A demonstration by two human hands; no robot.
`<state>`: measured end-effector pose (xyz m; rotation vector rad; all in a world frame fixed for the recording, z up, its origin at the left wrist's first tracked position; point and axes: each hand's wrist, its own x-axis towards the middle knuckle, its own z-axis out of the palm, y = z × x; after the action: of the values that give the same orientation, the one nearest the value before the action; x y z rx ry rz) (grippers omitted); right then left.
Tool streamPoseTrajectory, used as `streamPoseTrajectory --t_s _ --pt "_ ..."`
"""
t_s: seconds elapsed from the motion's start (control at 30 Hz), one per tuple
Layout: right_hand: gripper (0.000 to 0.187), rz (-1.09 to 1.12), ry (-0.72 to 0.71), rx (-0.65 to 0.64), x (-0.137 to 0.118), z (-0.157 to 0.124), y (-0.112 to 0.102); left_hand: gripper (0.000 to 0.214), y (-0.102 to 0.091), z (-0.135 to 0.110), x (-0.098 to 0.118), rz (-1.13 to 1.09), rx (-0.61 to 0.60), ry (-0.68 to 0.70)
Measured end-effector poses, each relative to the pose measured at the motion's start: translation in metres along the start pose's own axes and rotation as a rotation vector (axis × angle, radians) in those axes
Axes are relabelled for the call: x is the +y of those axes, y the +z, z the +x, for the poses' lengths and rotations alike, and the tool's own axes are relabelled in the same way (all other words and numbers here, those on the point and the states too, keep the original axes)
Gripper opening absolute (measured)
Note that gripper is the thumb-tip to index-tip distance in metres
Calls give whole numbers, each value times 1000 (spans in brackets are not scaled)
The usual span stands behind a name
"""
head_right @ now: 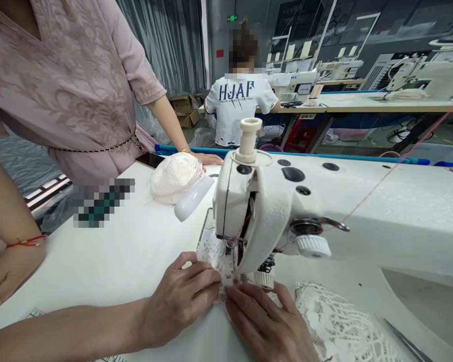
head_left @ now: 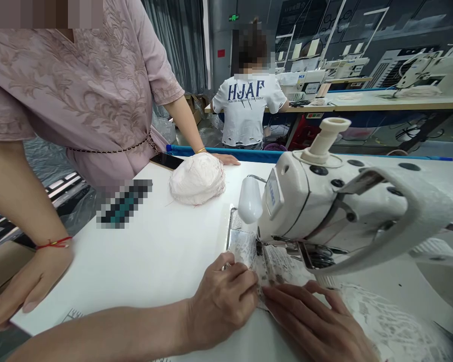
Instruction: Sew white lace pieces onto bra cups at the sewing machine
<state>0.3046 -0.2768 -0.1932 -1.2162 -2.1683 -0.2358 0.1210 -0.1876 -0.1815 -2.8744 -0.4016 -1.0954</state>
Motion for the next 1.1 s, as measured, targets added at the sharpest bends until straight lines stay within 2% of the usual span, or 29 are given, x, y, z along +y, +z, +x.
streamPoseTrajectory --t_s 0.17,0.3,0.47,0.6,0.73,1.1 --pt "41 -48 -50 -76 1 5 -7 14 -1 0 1 56 1 21" --pt "39 -29 0 -34 -2 6 -3 10 -4 1 4 63 -31 -7" --pt "30 -90 66 27 -2 20 -7 10 -2 7 -1 75 -54 -10" --pt "30 -283 -59 -94 9 26 -13 9 7 14 -11 105 -25 -36" --pt "41 -456 -145 -133 18 22 -12 11 12 19 -14 107 8 -40" --pt "42 -546 -226 -156 20 20 -11 12 7 13 -11 153 -14 -17"
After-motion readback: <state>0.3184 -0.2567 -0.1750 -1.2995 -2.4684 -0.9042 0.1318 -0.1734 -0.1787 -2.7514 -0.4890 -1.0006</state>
